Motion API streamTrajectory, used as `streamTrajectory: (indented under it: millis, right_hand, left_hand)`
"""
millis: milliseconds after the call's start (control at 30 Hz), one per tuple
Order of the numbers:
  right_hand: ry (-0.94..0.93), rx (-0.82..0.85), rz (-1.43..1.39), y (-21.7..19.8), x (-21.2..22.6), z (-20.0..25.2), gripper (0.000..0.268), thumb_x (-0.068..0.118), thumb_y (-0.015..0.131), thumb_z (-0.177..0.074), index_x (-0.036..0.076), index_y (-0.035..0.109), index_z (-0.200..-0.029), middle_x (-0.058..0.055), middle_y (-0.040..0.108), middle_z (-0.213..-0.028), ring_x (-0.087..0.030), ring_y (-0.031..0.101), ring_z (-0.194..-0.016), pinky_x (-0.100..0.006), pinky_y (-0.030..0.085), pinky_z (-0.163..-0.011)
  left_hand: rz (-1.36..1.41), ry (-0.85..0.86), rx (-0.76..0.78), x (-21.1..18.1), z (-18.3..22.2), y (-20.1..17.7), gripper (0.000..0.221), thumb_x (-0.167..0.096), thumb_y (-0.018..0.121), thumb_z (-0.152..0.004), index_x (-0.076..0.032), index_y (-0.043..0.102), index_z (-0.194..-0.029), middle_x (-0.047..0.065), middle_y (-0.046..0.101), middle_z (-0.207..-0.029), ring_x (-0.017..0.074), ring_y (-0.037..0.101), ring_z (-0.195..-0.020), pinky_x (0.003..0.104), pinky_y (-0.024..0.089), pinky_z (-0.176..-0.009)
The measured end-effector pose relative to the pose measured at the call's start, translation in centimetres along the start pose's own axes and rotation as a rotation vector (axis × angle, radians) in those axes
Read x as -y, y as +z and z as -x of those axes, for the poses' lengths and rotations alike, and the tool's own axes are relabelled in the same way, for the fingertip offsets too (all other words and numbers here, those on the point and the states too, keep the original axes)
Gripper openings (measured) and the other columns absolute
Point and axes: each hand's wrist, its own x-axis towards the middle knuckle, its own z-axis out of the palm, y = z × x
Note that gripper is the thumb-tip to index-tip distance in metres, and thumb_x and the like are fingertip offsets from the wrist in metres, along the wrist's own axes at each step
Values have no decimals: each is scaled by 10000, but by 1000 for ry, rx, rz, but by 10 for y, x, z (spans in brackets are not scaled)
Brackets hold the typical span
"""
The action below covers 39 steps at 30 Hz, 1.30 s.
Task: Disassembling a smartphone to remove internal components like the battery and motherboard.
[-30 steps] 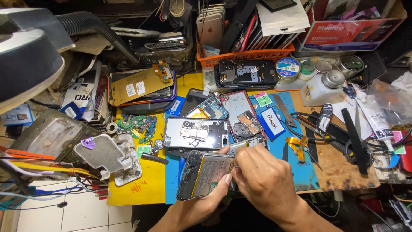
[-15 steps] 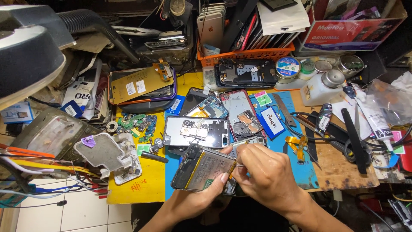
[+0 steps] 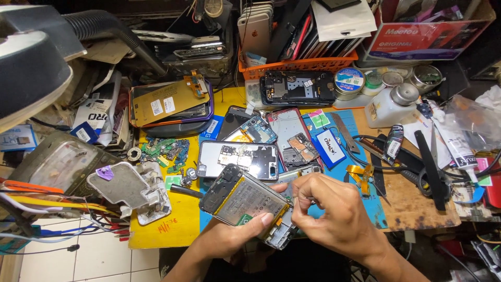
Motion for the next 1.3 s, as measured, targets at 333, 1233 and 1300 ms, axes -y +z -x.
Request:
streamTrajectory:
  millis: [333,1233,1300]
  right_hand:
    - [501,159,-216,-6,-24,24,254,240,838,-785,153,846,-1023,46,834,-818,-73,368,-448,-268,307,-421]
    - [606,-46,355,-59,-122,44,470,29,443,-985,80,600,-1426,-137,611,-1149,-335,638,-957,-505,482,-793]
    - [546,-94,432,-55,-140,57,471,-17,513,-960,58,620,-1413,-137,606,-1117,-340,643,-913,-508,506,-767]
  left_hand:
    - [-67,101,-42,-8,3,-2,537,-347,569,-1025,-103,495,-1499,81,554,-1365,231,563,-1313,372,446,-1118]
    - [323,-80,-10,-27,-57,-4,1033,-491,780,-759,-77,326,-1589,98,637,-1050,100,551,-647,256,436,-513]
    - [309,-112,-61,-27,-68,-3,1058,-482,803,-719,-120,330,-1593,61,613,-986,101,536,-646,261,423,-534]
